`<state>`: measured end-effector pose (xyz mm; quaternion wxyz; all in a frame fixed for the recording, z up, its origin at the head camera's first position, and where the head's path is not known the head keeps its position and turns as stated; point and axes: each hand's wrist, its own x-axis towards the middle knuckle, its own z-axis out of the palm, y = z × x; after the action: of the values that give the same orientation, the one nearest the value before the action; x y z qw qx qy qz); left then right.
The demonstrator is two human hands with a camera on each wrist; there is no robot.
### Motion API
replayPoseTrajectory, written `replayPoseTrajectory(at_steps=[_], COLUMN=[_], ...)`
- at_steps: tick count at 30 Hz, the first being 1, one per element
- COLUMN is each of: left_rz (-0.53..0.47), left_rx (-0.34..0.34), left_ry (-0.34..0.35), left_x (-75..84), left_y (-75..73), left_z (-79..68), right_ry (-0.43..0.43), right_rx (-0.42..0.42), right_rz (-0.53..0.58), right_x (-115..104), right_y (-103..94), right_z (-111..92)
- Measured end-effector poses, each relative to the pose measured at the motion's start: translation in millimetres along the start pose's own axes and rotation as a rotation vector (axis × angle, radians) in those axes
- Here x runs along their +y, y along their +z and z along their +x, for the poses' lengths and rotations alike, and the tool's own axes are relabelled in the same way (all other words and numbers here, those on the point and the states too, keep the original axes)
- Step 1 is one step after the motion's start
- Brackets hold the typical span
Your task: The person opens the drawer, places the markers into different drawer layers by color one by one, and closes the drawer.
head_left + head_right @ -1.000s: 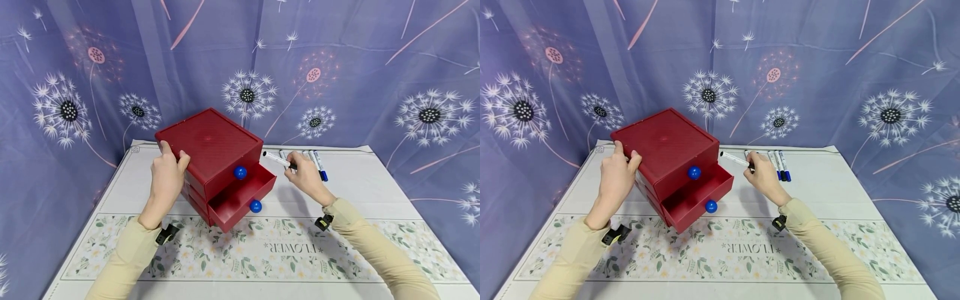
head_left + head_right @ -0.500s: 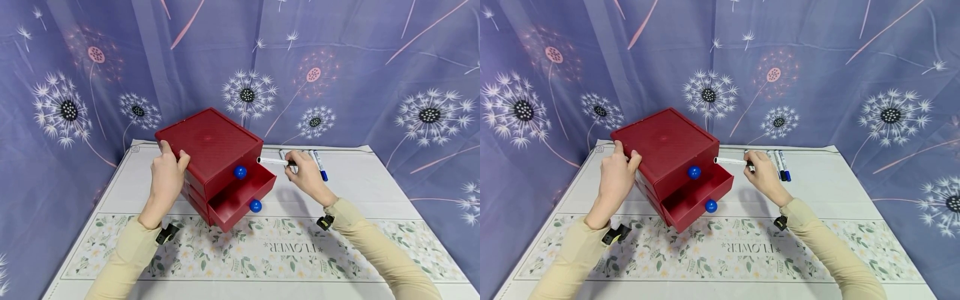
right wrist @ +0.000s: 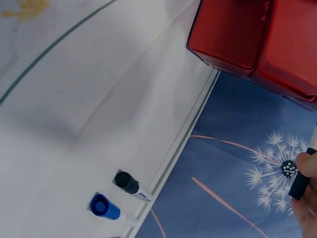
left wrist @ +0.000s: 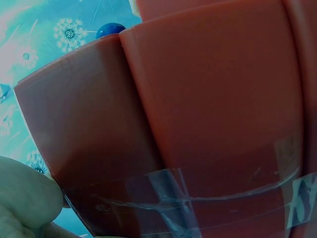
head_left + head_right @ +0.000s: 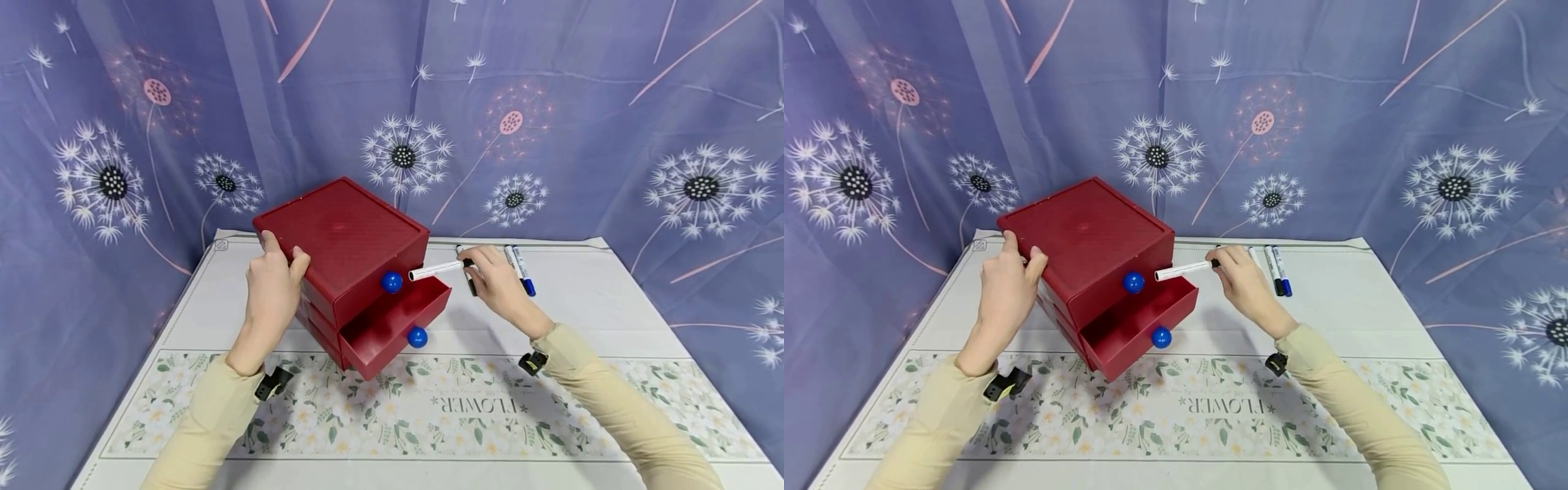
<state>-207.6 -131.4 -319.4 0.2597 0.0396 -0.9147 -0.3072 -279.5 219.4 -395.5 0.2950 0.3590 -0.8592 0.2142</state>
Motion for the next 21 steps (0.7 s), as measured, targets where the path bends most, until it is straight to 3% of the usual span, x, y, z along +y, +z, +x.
replayPoseTrajectory(at_steps=[21], left_rz=[0.007], left_rx=[-0.035], left_ry=[-0.031], left_x=[1.7], left_y=[-1.9], left_z=[-0.1], right_ry=[-0.289], right_rx=[-0.035], right_rz=[0.027], right_x=[-23], right_y=[-4.8], right_z=[13])
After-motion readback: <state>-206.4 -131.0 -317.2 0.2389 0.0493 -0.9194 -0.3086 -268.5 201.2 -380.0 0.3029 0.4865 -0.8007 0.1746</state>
